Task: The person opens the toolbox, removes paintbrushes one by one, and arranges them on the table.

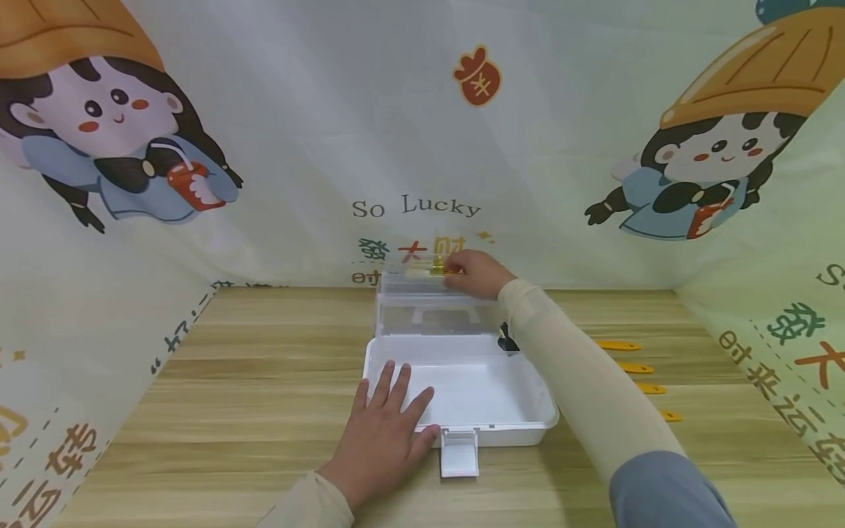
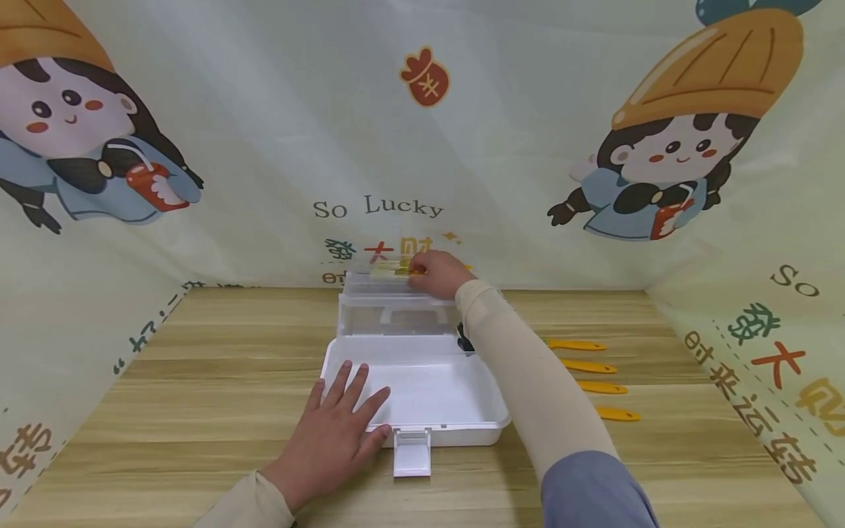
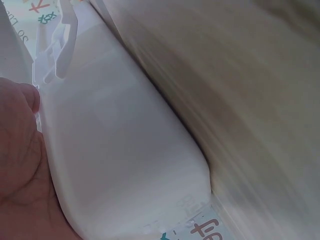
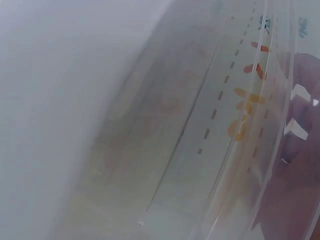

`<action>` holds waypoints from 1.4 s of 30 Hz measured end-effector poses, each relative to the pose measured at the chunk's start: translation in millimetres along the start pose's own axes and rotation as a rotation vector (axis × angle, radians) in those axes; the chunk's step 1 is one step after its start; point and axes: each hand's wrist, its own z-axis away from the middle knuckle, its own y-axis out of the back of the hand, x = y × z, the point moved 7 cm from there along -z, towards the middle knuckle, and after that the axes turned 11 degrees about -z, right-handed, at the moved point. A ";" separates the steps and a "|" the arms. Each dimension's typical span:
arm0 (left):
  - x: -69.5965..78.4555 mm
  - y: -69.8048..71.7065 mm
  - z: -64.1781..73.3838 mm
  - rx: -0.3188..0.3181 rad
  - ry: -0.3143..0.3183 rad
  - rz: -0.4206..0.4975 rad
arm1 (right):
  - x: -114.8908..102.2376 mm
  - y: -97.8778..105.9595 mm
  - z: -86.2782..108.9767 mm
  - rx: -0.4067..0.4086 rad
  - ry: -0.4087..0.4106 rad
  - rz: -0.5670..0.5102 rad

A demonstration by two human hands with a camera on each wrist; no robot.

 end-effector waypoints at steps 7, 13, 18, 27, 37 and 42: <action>0.8 -0.1 -1.0 -0.010 0.000 -0.007 | 0.7 0.5 1.1 0.012 0.032 0.002; 1.9 0.5 -1.1 -0.012 0.000 0.001 | 4.3 -0.5 1.2 0.016 0.010 0.011; 1.4 1.8 -0.7 0.003 0.006 0.008 | 2.1 -1.6 0.6 0.008 0.026 0.047; 0.5 1.4 -0.3 0.002 0.009 0.010 | 3.3 -5.0 -2.4 -0.003 -0.007 0.086; 0.3 0.6 -0.9 0.003 0.007 0.006 | 4.8 -5.9 -1.8 -0.020 -0.039 0.108; 0.1 -0.5 -1.2 -0.008 0.011 0.012 | 3.8 -6.2 -2.0 -0.047 -0.014 0.132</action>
